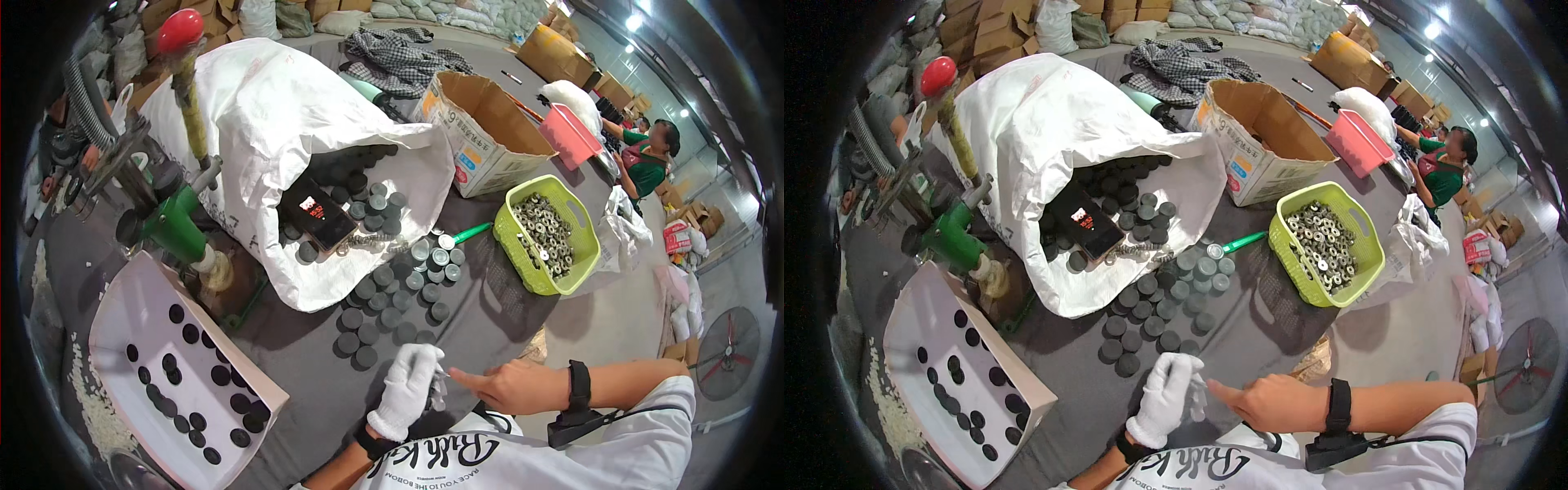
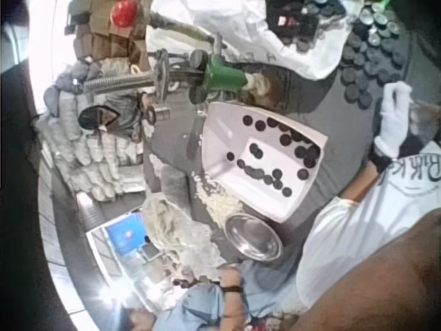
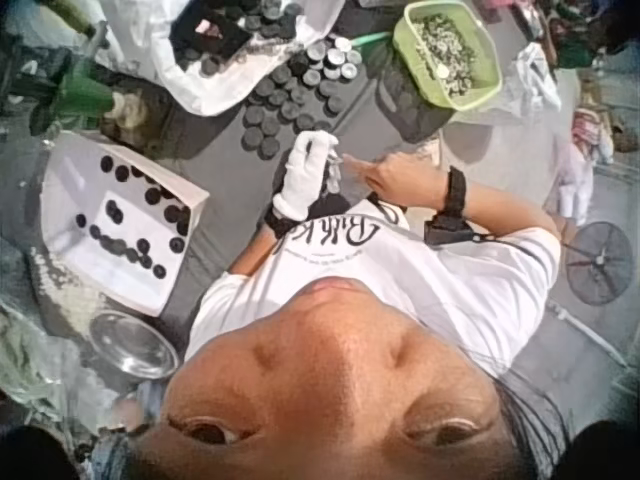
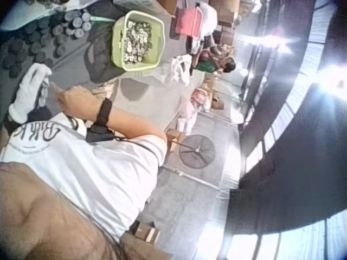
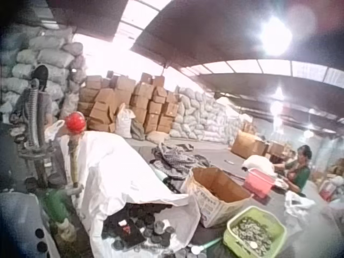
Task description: Manually inserting metal components into rubber or plastic discs using a small tool.
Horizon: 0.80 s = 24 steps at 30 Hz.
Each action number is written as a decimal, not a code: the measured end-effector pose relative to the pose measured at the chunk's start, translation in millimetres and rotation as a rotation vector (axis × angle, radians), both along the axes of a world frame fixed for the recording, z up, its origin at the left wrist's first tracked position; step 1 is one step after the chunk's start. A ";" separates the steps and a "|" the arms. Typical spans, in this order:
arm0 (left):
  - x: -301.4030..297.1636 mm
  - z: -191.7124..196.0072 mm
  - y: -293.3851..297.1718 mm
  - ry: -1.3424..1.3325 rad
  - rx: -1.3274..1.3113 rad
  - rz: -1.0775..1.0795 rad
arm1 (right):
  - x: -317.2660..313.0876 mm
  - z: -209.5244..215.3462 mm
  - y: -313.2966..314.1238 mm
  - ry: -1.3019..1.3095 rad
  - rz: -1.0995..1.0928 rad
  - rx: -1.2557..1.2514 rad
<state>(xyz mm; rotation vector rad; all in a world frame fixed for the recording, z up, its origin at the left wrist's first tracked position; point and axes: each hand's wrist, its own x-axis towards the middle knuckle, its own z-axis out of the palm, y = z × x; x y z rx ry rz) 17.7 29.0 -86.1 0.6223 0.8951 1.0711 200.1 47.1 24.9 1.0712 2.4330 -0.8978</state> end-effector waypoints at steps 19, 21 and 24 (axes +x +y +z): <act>-4.1 1.0 0.1 -0.082 -0.072 -0.266 | -13.7 40.2 46.9 -0.115 0.284 0.075; -4.0 7.7 0.0 -0.034 -0.072 -0.332 | -8.0 36.0 67.0 -0.087 0.275 -0.037; -4.1 7.4 0.9 0.032 -0.044 -0.414 | -6.7 34.0 84.3 -0.091 0.249 -0.300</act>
